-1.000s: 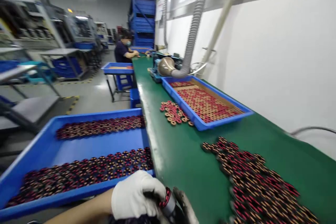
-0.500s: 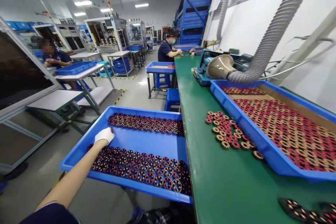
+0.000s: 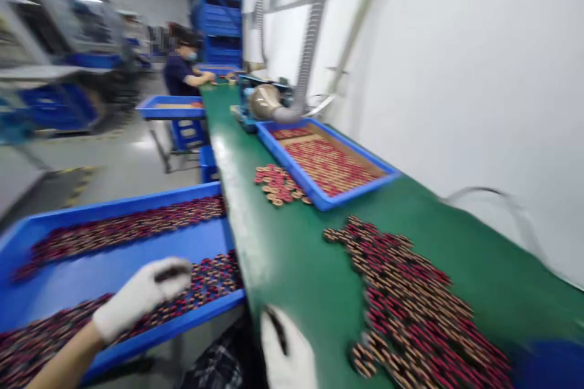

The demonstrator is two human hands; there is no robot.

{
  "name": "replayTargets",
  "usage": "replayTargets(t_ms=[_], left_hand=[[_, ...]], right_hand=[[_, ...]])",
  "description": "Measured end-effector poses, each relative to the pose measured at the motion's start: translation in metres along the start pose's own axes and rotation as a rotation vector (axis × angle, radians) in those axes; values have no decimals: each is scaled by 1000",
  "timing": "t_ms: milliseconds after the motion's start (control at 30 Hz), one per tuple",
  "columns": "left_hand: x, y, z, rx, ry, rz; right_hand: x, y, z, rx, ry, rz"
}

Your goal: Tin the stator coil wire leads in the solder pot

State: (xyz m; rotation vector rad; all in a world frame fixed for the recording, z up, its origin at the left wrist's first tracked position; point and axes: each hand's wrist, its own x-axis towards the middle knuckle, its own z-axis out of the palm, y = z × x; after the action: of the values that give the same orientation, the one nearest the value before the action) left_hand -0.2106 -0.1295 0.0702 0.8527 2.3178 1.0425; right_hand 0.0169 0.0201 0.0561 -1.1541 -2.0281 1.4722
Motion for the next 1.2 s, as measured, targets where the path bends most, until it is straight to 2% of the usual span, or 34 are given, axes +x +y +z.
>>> replayTargets(t_ms=[33, 67, 100, 167, 233, 300, 367, 433, 533, 667, 733, 800, 867, 933, 1000, 1100, 1200], left_hand=[[-7, 26, 26, -29, -202, 141], [-16, 48, 51, -34, -453, 328], [-26, 66, 76, -12, -622, 483], [-43, 90, 122, 73, -638, 658], [-55, 102, 162, 138, -732, 799], [-62, 106, 190, 177, -816, 897], [-66, 107, 207, 173, -853, 936], [-68, 106, 214, 148, -866, 953], [-69, 101, 219, 130, -869, 987], [-71, 92, 221, 108, -834, 990], [-71, 91, 218, 84, -807, 973], [-68, 99, 212, 63, -762, 937], [-63, 119, 204, -8, -652, 830], [-57, 148, 196, -133, -492, 723], [-52, 182, 192, -240, -344, 716], [-50, 226, 195, -270, -195, 881], [-51, 258, 202, -291, -101, 1077]], right_hand=[[0, -6, 1, 19, 51, -31], [0, -11, 0, 21, 102, -69], [0, -15, -2, 26, 120, -111], [-2, -21, -15, 28, 208, -153], [-8, -20, -36, -29, 320, -145], [-17, -13, -59, -185, 436, -131], [-26, 0, -79, -397, 521, -126], [-34, 15, -90, -565, 546, -88], [-37, 35, -90, -628, 496, -23], [-33, 49, -83, -532, 521, 4], [-32, 47, -88, -450, 526, -13], [-34, 38, -100, -336, 497, -44], [-37, 21, -117, -221, 473, -82], [-39, 0, -133, -60, 468, -135], [-39, -20, -145, 199, 476, -210], [-40, -45, -159, 556, 513, -306], [-48, -59, -176, 543, 624, -347]])
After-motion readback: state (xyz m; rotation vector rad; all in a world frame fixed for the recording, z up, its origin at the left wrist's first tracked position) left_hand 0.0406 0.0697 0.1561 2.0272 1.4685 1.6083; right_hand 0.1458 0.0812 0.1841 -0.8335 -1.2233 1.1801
